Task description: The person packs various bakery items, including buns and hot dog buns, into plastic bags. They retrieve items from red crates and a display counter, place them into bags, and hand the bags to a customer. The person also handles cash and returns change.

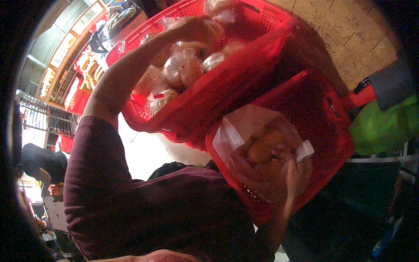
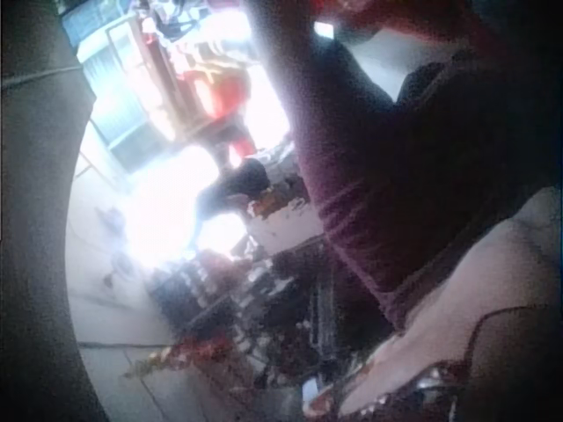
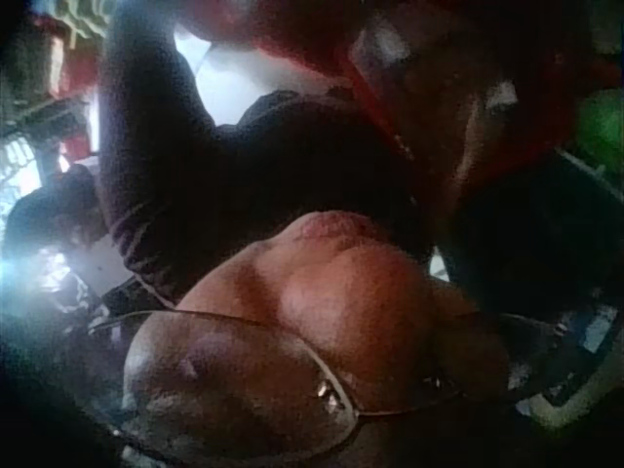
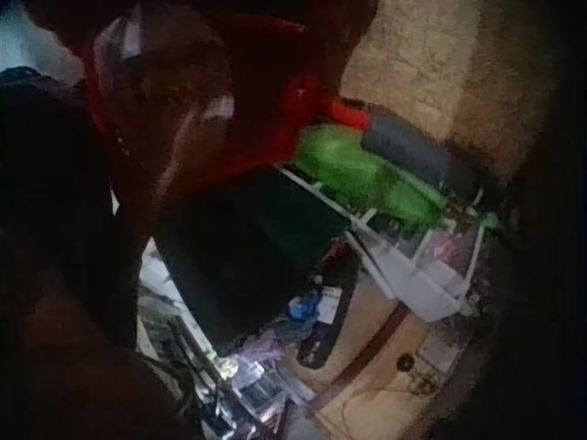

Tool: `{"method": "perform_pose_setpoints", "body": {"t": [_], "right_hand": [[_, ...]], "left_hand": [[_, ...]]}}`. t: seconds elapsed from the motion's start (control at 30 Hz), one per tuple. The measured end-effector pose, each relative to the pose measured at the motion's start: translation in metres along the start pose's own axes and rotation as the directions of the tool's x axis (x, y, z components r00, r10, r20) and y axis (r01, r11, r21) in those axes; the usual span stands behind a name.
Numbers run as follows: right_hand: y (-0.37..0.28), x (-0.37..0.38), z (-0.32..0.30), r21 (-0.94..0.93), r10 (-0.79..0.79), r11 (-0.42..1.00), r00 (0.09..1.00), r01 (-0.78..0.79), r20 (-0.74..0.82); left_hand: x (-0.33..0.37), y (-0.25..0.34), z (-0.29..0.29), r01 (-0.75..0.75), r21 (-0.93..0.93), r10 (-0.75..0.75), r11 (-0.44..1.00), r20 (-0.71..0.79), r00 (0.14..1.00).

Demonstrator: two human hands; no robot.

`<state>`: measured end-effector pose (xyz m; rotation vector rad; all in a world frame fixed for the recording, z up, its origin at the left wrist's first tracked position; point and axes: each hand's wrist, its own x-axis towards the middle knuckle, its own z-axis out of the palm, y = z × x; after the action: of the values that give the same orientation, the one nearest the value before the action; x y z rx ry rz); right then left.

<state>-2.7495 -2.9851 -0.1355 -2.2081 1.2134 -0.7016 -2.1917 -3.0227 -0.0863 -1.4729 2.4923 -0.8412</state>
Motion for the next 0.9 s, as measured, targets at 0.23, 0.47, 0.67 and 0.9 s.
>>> {"method": "perform_pose_setpoints", "body": {"t": [0.23,0.47,0.67,0.9], "right_hand": [[-0.014,0.008,-0.008,0.265,0.221,0.934,0.970,-0.239,0.097],[-0.004,-0.005,0.013,0.310,-0.010,0.951,0.995,-0.022,0.103],[-0.044,-0.003,-0.003,0.703,0.298,0.548,0.891,-0.453,0.341],[-0.022,-0.004,0.009,0.635,0.318,0.624,0.890,-0.455,0.326]], "left_hand": [[-0.053,-0.042,-0.053,0.080,-0.936,-0.596,-0.342,0.282,0.752],[0.005,-0.056,-0.052,0.013,-0.998,-0.671,-0.055,0.047,0.740],[0.074,-0.001,-0.070,0.467,-0.763,-0.573,0.447,0.156,0.804],[0.078,0.108,-0.049,0.395,-0.505,-0.218,0.767,0.374,0.902]]}}
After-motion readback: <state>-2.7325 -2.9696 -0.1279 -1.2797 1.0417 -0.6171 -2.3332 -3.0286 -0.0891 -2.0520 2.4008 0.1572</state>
